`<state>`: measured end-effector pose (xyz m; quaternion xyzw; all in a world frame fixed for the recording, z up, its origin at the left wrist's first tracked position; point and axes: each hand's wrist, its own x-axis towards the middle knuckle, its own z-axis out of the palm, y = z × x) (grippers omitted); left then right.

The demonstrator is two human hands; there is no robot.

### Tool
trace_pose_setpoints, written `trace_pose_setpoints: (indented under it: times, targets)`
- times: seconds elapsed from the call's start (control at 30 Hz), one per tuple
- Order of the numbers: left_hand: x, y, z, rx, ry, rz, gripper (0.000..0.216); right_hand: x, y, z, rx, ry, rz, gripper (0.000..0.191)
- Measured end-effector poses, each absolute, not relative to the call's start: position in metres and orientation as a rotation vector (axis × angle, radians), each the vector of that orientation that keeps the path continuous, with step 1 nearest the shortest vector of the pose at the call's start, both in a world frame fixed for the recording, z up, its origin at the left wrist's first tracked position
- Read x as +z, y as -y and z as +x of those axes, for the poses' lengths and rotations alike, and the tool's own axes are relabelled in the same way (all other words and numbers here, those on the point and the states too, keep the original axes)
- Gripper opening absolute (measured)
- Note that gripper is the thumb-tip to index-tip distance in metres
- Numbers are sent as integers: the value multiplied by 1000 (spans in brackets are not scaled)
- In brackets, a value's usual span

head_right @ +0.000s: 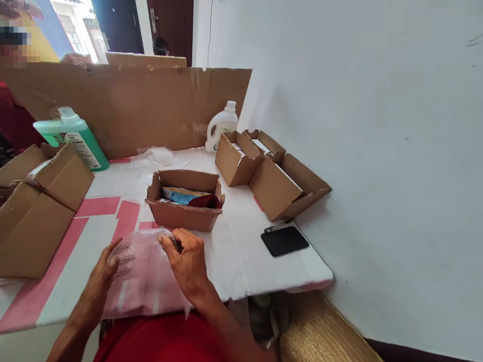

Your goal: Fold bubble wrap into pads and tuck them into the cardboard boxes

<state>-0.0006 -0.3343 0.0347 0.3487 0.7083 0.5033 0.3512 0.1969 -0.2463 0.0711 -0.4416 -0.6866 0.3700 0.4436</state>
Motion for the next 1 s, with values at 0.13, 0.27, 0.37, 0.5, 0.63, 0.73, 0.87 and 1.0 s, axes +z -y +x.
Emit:
trace_pose_setpoints:
  times: [0.13,0.27,0.37,0.5,0.63,0.73,0.87,1.0]
  targets:
    - [36,335,12,1142,-1771,939,58,73,235,211,1176,1630,-1094,49]
    - [39,335,3,1170,-1686,906,45,58,217,233,1383,1677,-1107,52]
    - [34,327,-2,1153,-1671,825,52,30,207,242,1473,1712,-1137,55]
    - [18,321,2,1093,-1714,851,52,3,199,235,1236,1836,-1265,54]
    - [7,337,3,1170,-1764,583,49,18,201,225,876,2100,-1378,31]
    - [0,353,9,1369,-1715,222,44,44,218,219,596,2248,-1370,21]
    - [-12,369,40,1558,-1537,15,37,56,256,201,764,2323,-1023,20]
    - [-17,392,61,1403,-1426,65,45,22,286,177,835,2388,-850,39]
